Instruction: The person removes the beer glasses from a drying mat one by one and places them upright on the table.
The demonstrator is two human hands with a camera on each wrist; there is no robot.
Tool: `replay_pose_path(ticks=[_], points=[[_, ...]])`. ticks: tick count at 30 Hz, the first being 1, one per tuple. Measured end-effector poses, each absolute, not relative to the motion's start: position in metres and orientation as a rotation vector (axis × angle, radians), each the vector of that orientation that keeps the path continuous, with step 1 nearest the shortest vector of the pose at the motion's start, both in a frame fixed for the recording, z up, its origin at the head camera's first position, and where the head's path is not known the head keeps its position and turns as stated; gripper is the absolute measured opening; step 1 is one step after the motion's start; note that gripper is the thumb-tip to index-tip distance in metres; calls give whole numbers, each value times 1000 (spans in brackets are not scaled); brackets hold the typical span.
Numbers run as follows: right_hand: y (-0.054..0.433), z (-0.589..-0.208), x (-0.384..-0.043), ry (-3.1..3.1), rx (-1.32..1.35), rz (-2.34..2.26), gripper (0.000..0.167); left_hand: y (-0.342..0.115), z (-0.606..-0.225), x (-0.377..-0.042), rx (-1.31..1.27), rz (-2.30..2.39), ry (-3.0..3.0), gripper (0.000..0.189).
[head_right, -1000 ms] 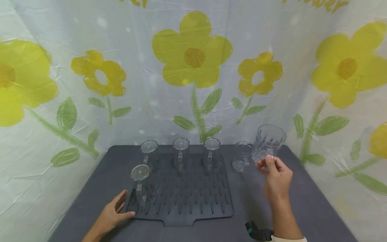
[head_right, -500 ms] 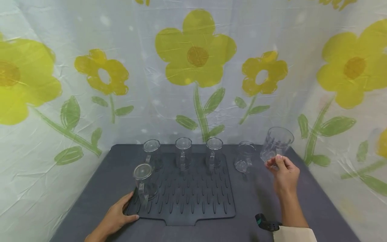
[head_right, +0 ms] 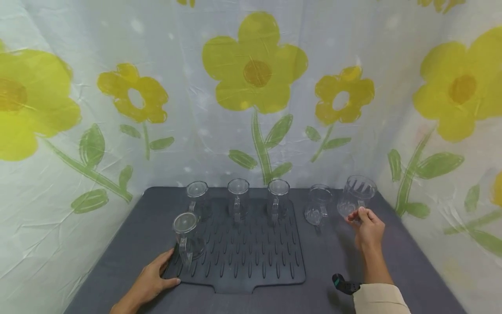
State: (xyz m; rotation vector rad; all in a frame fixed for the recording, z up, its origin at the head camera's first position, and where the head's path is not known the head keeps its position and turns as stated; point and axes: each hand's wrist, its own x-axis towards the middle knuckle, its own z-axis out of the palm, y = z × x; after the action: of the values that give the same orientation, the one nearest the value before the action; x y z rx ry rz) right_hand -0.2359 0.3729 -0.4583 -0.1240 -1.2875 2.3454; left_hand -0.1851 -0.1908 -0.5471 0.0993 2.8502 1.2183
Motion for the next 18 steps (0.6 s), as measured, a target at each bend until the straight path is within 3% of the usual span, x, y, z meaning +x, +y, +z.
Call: replay_pose_path(ticks=[18], points=[[385,-493,-257,-1258,-291,2384,32,-189,-548,-182,97,1373,2764,100]])
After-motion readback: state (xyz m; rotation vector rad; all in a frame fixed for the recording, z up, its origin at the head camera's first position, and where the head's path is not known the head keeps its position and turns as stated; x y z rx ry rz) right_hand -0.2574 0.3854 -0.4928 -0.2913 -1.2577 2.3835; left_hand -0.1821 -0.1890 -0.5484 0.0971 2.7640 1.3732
